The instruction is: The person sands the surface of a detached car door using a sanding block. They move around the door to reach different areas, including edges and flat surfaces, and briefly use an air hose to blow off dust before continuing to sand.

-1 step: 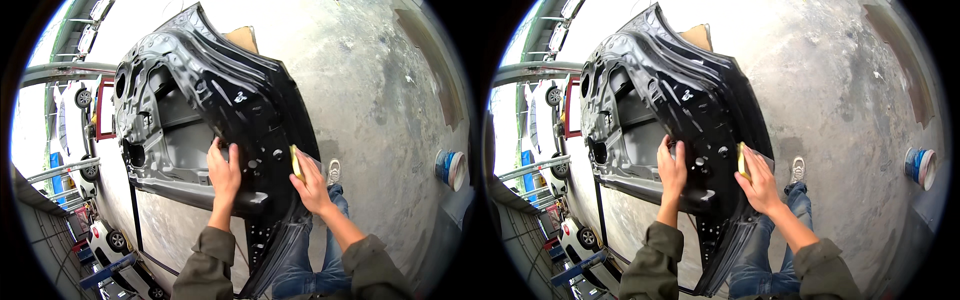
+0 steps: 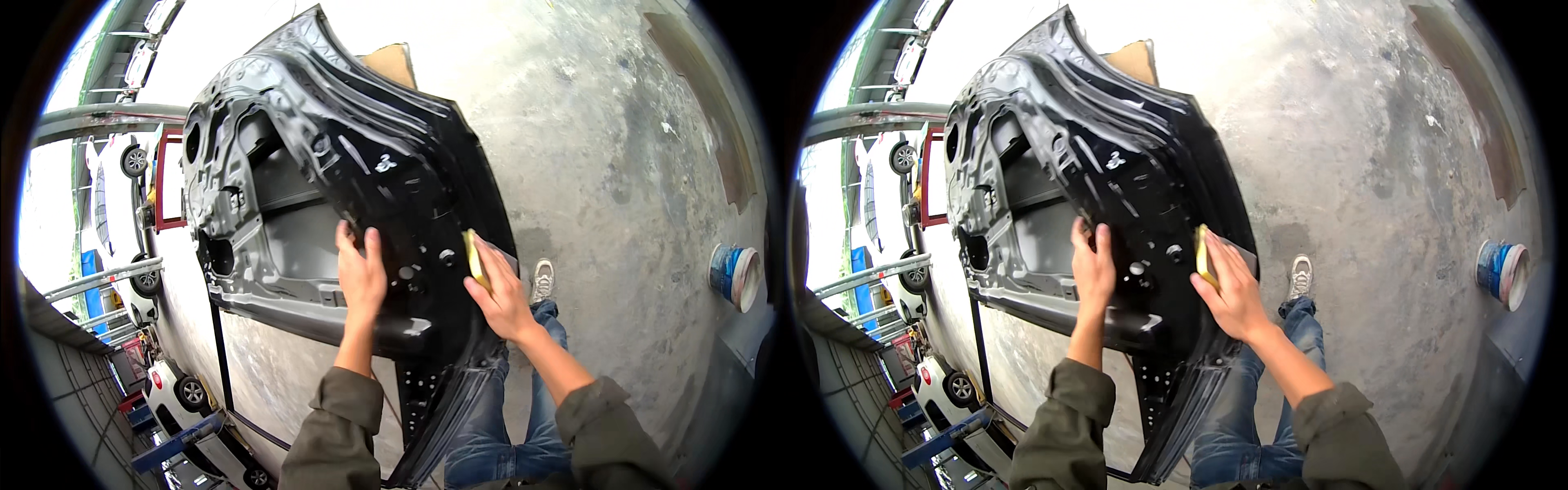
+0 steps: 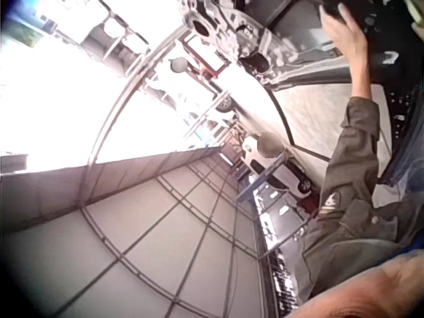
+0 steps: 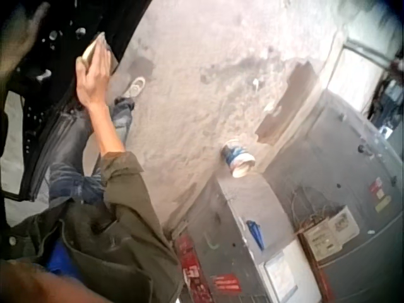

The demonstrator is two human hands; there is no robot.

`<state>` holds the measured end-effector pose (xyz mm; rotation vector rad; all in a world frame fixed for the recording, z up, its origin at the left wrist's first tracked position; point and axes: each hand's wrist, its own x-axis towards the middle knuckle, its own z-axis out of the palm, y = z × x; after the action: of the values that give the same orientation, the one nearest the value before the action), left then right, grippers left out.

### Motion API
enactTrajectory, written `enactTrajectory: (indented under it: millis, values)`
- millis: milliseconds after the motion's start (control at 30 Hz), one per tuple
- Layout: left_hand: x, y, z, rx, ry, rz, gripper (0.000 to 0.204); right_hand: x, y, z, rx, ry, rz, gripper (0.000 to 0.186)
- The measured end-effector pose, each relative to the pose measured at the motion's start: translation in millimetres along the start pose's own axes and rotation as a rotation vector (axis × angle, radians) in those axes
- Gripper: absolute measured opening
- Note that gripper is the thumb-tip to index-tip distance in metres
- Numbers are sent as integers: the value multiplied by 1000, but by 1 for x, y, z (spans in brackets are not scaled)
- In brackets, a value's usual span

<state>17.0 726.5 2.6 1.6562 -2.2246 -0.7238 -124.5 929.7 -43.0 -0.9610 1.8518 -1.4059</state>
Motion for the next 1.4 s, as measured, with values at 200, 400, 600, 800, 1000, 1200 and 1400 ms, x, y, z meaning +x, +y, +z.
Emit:
enactTrajectory:
  millis: [200,400,600,800,1000,1200,1400]
  values:
    - [14,21,35,55,29,-332,75,-44,11,-17,-51,-140,-75,78]
    - [15,17,38,128,83,-330,72,5,12,0,82,-68,-2,67]
    - [18,13,37,111,58,-359,69,64,8,7,153,6,3,67]
    - [15,13,33,88,55,-378,68,-33,-13,-3,177,-38,45,68]
    - [19,7,44,86,119,-274,66,54,4,1,225,-14,-104,71]
    - [16,18,34,27,60,-359,67,-49,-2,-6,118,-94,-91,84]
    - [24,1,44,128,123,-253,73,65,14,8,158,20,-163,71]
